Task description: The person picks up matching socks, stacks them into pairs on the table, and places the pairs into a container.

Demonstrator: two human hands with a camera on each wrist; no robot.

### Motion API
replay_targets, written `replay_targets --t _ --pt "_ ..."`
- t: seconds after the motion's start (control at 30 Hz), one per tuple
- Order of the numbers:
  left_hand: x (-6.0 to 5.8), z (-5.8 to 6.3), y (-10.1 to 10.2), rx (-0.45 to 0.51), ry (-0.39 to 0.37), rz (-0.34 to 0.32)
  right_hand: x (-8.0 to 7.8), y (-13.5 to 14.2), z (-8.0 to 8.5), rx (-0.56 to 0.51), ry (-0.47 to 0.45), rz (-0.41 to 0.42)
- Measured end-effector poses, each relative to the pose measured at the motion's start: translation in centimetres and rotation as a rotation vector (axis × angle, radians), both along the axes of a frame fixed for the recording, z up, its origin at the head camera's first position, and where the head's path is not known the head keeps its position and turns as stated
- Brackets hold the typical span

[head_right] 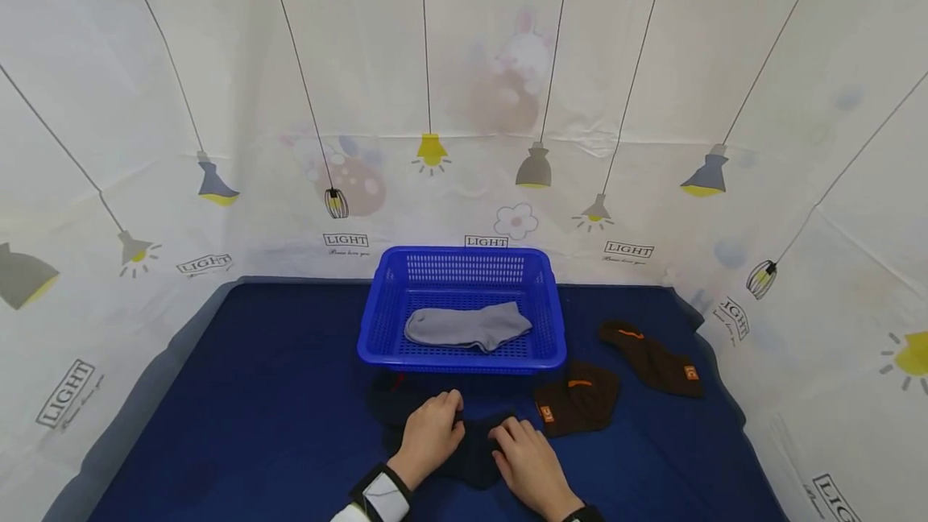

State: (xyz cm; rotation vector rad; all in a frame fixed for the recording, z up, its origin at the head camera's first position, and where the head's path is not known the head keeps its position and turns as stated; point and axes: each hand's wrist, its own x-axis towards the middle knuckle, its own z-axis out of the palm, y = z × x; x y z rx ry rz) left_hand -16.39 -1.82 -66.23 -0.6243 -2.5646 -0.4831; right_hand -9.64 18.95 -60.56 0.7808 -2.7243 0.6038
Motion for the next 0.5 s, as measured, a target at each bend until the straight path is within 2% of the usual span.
replay_targets --t 0.07,0.2,0.23,0.37,0.47,0.5 --pt "0.4 0.2 0.1 -0.007 -0.003 0.009 0.0 0.0 0.0 0.001 -0.002 0.005" --pt "1.4 2.5 0.0 0.007 0.003 -0.023 0.0 -0.1 0.0 -0.004 0.009 0.01" --pt "1.7 3.5 -0.1 0.002 -0.008 -0.027 0.0 -0.1 0.0 -0.006 0.015 0.011" --pt "0.8 1.7 -0.9 -0.01 -0.007 -0.016 0.0 -0.2 0.0 -0.008 0.01 0.011" --pt "0.6 1.9 -2.1 0.036 0.02 -0.011 -0.1 -0.5 0.1 -0.004 -0.021 0.009" --pt "0.8 2.7 -2.6 0.056 0.046 -0.015 -0.1 -0.6 0.2 -0.002 -0.03 0.008"
